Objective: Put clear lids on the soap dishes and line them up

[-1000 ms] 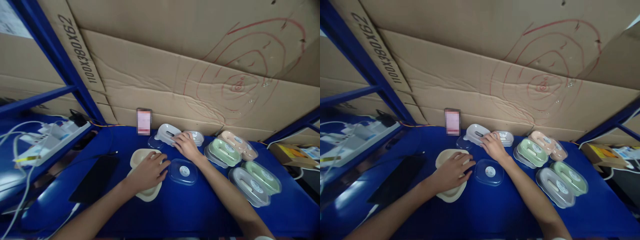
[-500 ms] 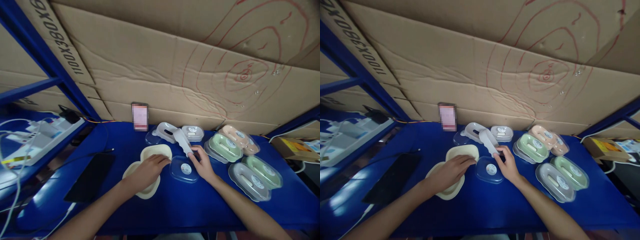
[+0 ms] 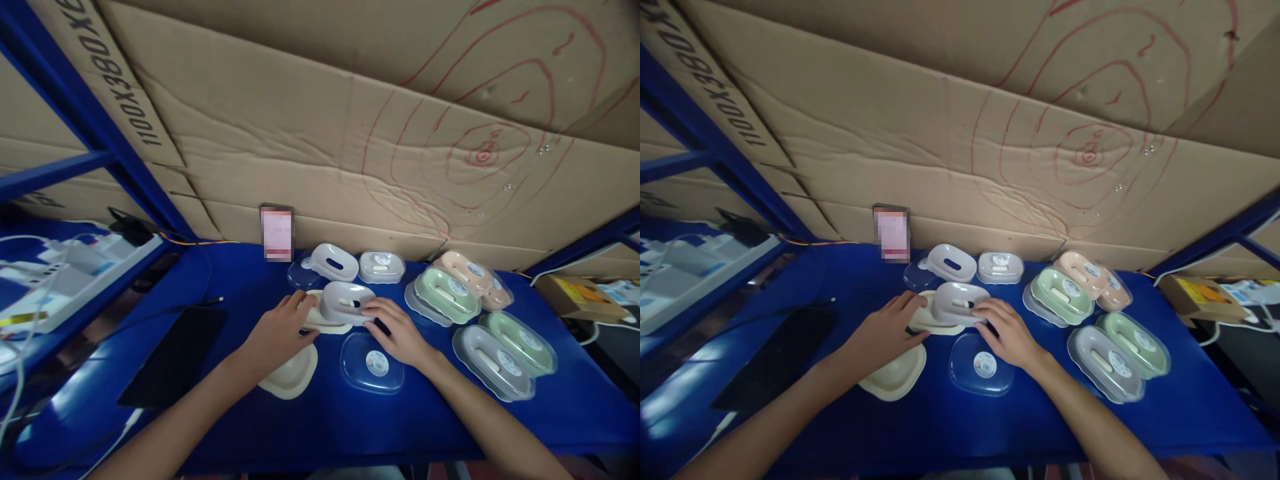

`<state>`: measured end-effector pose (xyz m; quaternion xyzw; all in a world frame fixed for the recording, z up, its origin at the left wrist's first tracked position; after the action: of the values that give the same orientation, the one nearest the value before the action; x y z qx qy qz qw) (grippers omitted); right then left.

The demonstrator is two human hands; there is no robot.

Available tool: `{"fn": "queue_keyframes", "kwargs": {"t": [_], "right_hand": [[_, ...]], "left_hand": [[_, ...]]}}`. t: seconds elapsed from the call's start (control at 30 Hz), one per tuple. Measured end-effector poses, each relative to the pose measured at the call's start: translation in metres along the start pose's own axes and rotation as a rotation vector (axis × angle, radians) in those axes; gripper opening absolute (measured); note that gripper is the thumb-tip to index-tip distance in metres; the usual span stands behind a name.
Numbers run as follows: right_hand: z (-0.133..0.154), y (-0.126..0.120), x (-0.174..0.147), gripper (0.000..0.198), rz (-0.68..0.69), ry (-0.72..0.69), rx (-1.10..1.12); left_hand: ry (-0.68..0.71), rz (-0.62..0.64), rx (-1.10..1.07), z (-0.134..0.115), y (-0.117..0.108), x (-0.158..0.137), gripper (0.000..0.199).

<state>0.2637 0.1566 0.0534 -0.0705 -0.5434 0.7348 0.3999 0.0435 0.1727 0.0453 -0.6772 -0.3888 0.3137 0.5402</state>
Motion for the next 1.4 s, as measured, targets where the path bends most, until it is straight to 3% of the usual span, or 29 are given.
{"fn": "queue_keyframes", "kwargs": {"t": [0.13, 0.2, 0.33, 0.47, 0.7, 0.87, 0.93, 1.03, 1.13, 1.2, 1.3, 1.4], "right_hand": [[0.005, 0.009, 0.005, 0.025, 0.095, 0.005, -0.009], [0.005, 0.013, 0.005, 0.028, 0.138, 0.016, -0.019], [0.006, 0.016, 0.004, 0.038, 0.166, 0.004, -0.039], [0.008, 0.014, 0.003, 0.041, 0.144, -0.025, -0.062], [0.012, 0.018, 0.004, 0.038, 0.178, -0.047, -0.07], [0.01, 0.008, 0.002, 0.042, 0.242, 0.005, -0.014], [0.006, 0.002, -0.004, 0.059, 0.321, 0.087, 0.031], [0.006, 0.005, -0.017, 0.102, 0.496, 0.191, 0.094], [0.017, 0.017, -0.027, 0.128, 0.621, 0.185, 0.1], [0.022, 0.022, -0.028, 0.121, 0.625, 0.178, 0.099], [0.022, 0.019, -0.026, 0.089, 0.546, 0.207, 0.075], [0.017, 0.01, -0.027, 0.082, 0.53, 0.239, 0.027]], "left_hand": [[0.026, -0.009, -0.227, -0.006, 0.013, -0.001, 0.058], [0.061, -0.041, -0.193, -0.013, 0.012, -0.002, 0.06], [0.186, -0.095, 0.059, -0.027, 0.004, -0.006, 0.039], [0.219, -0.083, 0.156, -0.03, 0.0, -0.007, 0.032], [0.326, -0.026, 0.175, -0.041, 0.003, -0.007, 0.012], [0.334, 0.034, 0.047, -0.035, 0.012, -0.004, 0.012], [0.295, -0.014, 0.015, -0.029, 0.01, -0.003, 0.013], [0.22, -0.094, -0.037, -0.019, 0.008, -0.003, 0.014], [0.158, -0.103, -0.146, -0.008, 0.011, -0.001, 0.014], [0.131, -0.095, -0.189, -0.002, 0.014, 0.0, 0.013], [0.106, -0.088, -0.195, 0.003, 0.017, 0.001, 0.013], [0.084, -0.092, -0.196, 0.008, 0.017, 0.003, 0.014]]}}
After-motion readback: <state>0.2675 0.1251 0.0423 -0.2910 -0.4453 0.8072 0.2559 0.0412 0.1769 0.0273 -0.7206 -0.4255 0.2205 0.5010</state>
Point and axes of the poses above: each hand's wrist, its own x-axis towards the middle knuckle, its own y-axis out of the palm, z = x × y, the point moved 9 cm from there along x, towards the middle knuckle, and after that the axes turned 12 degrees about z, right-handed, at the moved point
